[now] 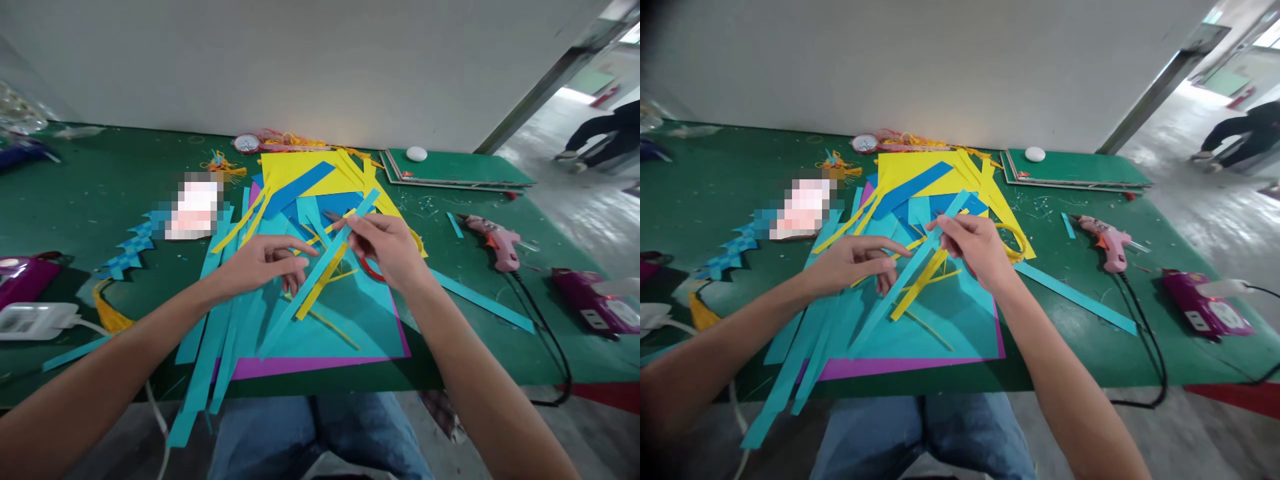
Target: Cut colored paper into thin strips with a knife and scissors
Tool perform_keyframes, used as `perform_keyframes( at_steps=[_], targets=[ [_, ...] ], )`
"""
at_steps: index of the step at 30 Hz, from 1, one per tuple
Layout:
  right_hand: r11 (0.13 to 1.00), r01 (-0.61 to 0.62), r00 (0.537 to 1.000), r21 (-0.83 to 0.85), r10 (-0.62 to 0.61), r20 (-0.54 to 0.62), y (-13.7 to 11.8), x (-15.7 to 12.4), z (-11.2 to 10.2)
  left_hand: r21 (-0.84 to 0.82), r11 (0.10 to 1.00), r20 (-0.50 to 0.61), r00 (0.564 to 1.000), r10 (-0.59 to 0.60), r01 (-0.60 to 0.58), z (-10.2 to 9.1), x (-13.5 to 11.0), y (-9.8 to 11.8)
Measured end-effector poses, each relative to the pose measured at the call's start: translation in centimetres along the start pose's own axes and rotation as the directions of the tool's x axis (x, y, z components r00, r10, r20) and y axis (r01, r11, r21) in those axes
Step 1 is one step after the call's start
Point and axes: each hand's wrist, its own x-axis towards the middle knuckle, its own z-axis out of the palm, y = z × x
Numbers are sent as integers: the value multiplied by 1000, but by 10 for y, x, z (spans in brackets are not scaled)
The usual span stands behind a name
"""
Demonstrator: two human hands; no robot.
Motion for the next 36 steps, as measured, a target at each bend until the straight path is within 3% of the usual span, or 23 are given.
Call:
perform_keyframes(
  at_steps=[4,7,10,14,19,28,32,36],
  targets=[
    [1000,-5,992,-23,8,122,5,-2,15,51,998,2,1000,-23,23,7,-2,-2],
    [999,7,993,-37,-2,119,8,-2,20,53,999,-11,1000,-5,5,9,-2,-2],
    [987,58,990,-150,-37,139,8,-4,18,-21,998,-118,992,54,-57,8,0,-1],
    [925,175,952,-339,-70,299,6,-8,15,-118,982,-247,962,114,-147,5,2,-2],
    [843,280,922,-460,-102,374,1,-11,10,-102,980,-213,966,149,-173,6,2,-5],
    [833,272,899,-481,-42,436,-8,-12,0,-47,977,-259,947,188,-206,6,-3,-6],
    [832,274,881,-481,-17,472,-10,-12,-3,-137,964,-259,948,185,-226,5,-2,-7],
    [818,263,880,-512,13,474,-12,-11,-8,-169,954,-338,923,181,-249,1,1,-10]
  ],
)
